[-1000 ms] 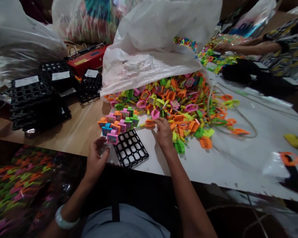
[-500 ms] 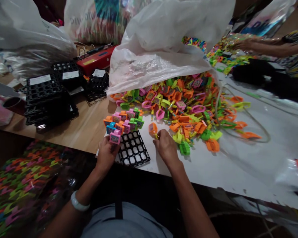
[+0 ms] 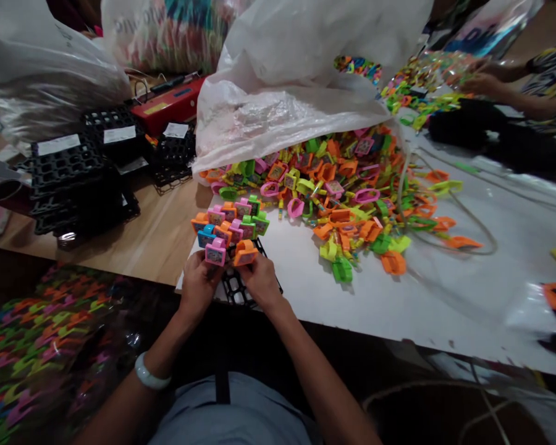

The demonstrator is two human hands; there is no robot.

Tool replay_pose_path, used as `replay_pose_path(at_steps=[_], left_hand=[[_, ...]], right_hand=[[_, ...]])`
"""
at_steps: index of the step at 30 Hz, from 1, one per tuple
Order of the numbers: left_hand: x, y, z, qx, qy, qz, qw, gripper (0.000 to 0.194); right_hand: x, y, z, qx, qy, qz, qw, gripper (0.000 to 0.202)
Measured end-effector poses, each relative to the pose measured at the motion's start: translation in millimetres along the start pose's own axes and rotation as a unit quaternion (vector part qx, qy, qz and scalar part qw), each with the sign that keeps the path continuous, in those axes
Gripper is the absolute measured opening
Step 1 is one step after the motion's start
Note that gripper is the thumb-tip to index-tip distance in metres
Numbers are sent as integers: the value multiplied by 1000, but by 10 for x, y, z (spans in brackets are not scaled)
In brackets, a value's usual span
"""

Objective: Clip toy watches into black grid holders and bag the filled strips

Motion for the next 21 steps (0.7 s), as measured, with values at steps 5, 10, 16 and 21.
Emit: replay_pose_path(at_steps=[5,10,16,21], left_hand=[[10,13,-7,4,1,-7,1000,13],[18,-14,-17,-6,7,-12,1000,12],[10,-42,-41,2,9,-17,1000,17],[14,-62,-26,-3,-17,-3,1000,19]], right_hand=[[-116,-42,-23,138,-17,58,989,18],[-154,-56,-49,252,-42,92,962,20],[-167,-32,-28,242,-78,121,960,19],[-141,-15,-43,249,-62,122,959,21]])
Point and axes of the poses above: each hand's wrist, its own x-axis away from the middle knuckle, its own z-axis out of the back of the hand, y = z × x, the point moved 1 cm from there along -x, towards the middle knuckle, and after that the axes turned 6 degrees about -y, right-handed, at the moved point
